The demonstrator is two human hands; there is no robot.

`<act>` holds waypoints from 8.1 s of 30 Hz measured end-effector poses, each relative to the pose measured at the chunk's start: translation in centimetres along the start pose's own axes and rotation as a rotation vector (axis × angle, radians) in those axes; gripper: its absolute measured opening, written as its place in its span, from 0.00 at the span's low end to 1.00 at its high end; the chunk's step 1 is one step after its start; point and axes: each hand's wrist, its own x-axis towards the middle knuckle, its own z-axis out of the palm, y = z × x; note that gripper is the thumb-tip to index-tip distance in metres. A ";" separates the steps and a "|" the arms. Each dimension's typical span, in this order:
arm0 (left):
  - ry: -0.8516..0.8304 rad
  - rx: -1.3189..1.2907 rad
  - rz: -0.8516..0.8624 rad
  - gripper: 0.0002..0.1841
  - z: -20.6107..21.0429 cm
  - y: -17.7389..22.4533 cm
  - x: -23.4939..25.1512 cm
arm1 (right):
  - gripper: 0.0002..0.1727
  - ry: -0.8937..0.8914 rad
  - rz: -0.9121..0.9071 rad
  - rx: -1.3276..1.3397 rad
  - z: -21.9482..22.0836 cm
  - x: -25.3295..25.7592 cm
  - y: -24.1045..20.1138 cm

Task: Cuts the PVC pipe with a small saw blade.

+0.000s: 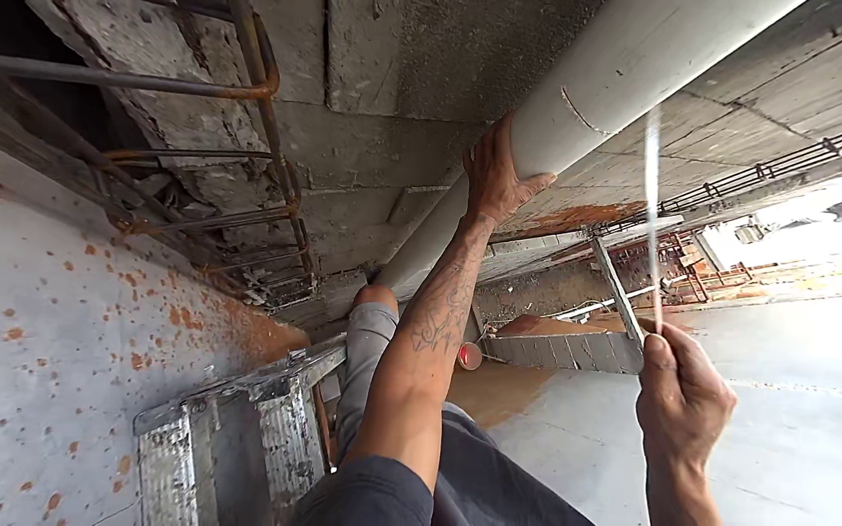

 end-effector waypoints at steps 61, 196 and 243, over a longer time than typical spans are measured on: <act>-0.295 -0.440 0.355 0.55 -7.8 16.1 14.0 | 0.12 -0.222 0.809 1.331 5.0 14.9 -4.1; -0.236 -0.437 0.350 0.48 -6.8 14.2 14.0 | 0.16 -0.208 0.932 1.647 9.1 13.6 -9.8; -0.208 -0.427 0.307 0.41 -6.6 13.8 13.0 | 0.16 -0.183 0.882 1.635 11.3 15.2 -9.7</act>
